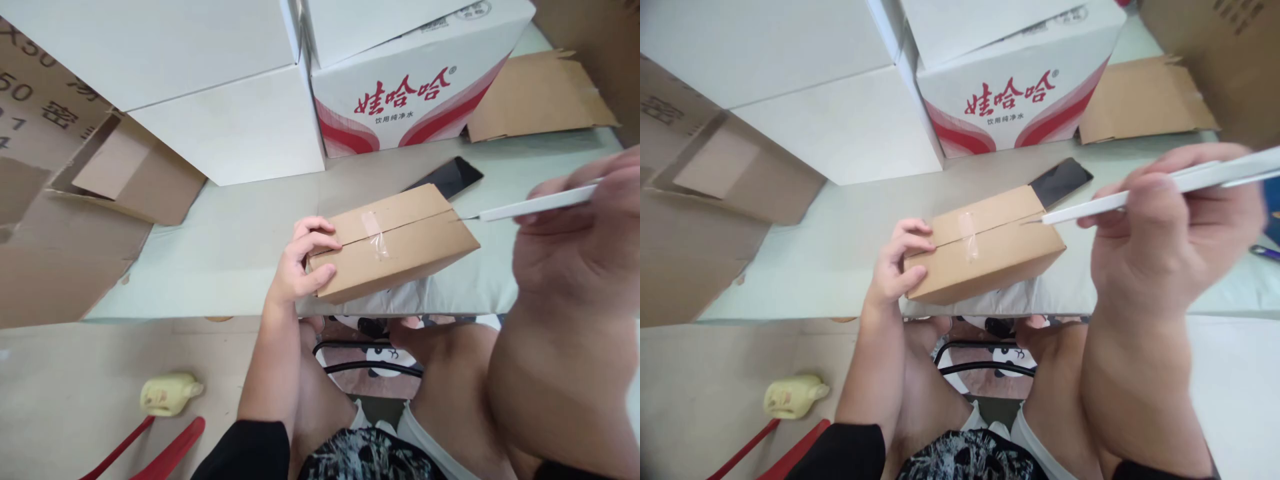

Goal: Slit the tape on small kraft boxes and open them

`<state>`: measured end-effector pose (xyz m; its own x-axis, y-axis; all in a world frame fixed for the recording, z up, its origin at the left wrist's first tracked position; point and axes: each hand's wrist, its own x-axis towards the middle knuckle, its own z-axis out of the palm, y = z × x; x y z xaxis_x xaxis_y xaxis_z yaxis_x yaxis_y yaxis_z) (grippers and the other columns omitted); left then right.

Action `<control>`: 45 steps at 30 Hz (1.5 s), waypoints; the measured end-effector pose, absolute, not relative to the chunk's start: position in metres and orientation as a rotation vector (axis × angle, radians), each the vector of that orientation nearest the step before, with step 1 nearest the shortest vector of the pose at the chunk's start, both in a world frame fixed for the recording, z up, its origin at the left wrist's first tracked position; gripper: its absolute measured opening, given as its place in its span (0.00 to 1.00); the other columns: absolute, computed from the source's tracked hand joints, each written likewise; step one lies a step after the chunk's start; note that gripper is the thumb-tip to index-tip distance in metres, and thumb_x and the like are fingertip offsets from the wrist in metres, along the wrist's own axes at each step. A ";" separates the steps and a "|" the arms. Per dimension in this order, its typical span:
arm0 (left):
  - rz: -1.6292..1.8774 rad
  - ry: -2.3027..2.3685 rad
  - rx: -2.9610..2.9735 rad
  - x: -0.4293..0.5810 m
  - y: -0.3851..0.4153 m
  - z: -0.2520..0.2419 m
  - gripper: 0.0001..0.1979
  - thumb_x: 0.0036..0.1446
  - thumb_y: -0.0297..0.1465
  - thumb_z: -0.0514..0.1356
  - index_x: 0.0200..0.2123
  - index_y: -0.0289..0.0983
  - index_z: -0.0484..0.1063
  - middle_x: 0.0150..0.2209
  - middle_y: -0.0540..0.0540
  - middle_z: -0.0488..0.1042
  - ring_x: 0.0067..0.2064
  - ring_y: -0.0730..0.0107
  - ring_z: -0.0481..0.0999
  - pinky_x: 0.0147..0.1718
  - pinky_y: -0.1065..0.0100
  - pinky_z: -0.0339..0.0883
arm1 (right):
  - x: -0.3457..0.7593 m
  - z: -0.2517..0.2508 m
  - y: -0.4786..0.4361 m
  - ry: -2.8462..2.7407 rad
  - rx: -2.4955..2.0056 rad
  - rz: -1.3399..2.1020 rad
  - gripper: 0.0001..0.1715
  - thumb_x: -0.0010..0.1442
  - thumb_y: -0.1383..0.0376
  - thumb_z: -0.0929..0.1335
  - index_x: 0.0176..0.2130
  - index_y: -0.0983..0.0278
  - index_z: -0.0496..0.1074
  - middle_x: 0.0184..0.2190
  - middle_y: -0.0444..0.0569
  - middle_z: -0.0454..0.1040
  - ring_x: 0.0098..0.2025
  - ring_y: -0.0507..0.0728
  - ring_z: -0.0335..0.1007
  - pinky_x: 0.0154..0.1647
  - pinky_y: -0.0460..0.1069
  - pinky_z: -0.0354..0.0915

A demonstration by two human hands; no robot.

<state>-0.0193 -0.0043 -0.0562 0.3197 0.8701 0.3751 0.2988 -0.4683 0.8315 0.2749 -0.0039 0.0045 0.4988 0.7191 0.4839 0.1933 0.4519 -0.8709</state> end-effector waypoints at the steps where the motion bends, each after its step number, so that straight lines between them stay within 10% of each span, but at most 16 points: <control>1: 1.116 1.026 1.947 -0.018 -0.005 -0.056 0.20 0.54 0.53 0.64 0.37 0.44 0.79 0.49 0.39 0.73 0.57 0.48 0.70 0.62 0.43 0.63 | 0.269 0.005 -0.007 -0.987 -1.047 0.455 0.16 0.50 0.52 0.73 0.28 0.57 0.65 0.20 0.38 0.64 0.18 0.52 0.63 0.18 0.50 0.61; 19: 1.131 0.951 1.983 -0.015 -0.009 -0.054 0.13 0.57 0.45 0.65 0.40 0.44 0.79 0.49 0.40 0.72 0.57 0.50 0.70 0.62 0.45 0.64 | 0.250 0.018 -0.032 -1.394 -1.263 0.692 0.10 0.49 0.60 0.80 0.33 0.58 0.82 0.31 0.43 0.82 0.30 0.53 0.74 0.29 0.50 0.64; 45: 1.031 0.883 1.976 -0.014 -0.014 -0.055 0.08 0.54 0.38 0.71 0.38 0.46 0.86 0.54 0.40 0.71 0.59 0.54 0.71 0.61 0.47 0.69 | 0.237 0.010 -0.024 -1.444 -1.518 0.674 0.14 0.51 0.61 0.74 0.21 0.60 0.68 0.16 0.41 0.66 0.19 0.51 0.58 0.19 0.49 0.50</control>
<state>-0.0138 -0.0143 -0.0551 0.4434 0.8182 0.3661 0.2358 -0.5005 0.8330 0.2367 -0.0243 0.0099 0.1670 0.9667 0.1939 0.4716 0.0944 -0.8768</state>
